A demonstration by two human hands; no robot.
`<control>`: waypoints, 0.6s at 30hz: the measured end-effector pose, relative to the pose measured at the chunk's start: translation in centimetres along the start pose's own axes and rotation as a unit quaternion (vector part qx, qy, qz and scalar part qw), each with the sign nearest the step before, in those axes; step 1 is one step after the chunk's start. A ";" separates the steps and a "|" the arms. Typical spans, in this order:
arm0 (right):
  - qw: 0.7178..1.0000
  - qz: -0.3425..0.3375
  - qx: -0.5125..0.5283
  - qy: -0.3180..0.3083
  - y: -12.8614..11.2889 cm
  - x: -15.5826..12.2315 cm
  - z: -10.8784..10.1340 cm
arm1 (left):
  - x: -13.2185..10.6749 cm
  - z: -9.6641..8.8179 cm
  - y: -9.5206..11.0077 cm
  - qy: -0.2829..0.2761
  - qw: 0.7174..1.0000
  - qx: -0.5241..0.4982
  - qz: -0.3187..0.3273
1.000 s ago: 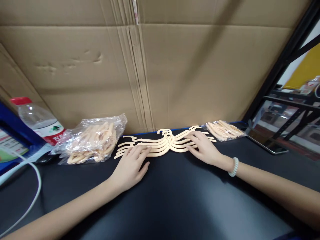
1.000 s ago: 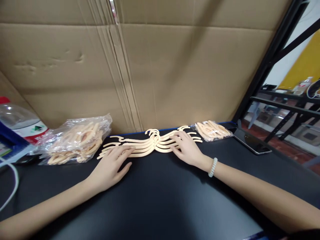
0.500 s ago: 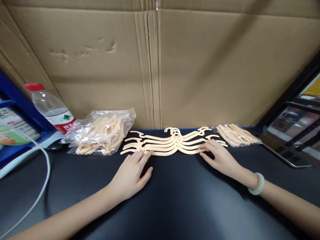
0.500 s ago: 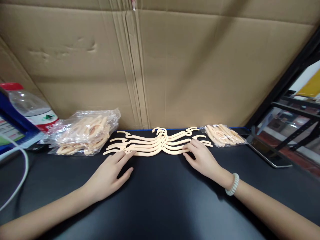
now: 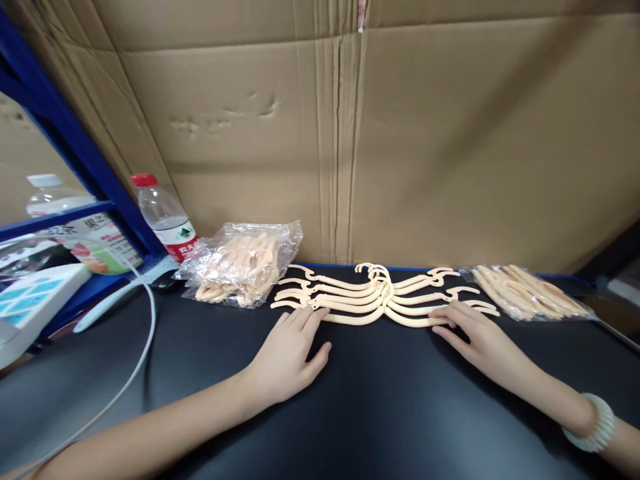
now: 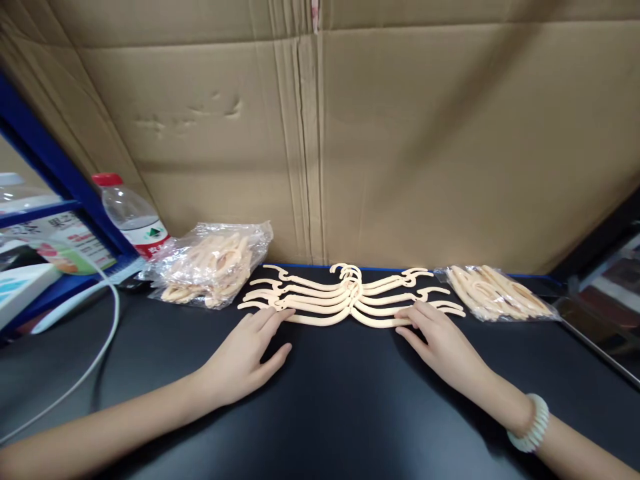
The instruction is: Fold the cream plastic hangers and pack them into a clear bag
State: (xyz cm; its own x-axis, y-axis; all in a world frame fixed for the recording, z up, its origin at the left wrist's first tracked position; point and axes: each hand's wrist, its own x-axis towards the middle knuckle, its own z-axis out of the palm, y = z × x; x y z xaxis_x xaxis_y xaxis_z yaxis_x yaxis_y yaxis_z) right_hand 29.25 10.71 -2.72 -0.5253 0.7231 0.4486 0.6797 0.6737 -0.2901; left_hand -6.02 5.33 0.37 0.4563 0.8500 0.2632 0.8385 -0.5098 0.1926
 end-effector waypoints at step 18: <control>0.992 -0.019 -0.051 0.110 -1.4 0.4 -2.2 | -1.5 -0.1 0.7 0.221 0.965 -0.112 0.080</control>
State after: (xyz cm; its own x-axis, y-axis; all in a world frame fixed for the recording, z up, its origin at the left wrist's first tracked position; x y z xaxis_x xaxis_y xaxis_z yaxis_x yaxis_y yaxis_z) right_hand 29.21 9.76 -0.31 -0.4355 0.6389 0.6341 0.7157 0.6730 -0.1866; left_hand -6.19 3.67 0.20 0.3606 0.6434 0.6753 0.6596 -0.6878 0.3030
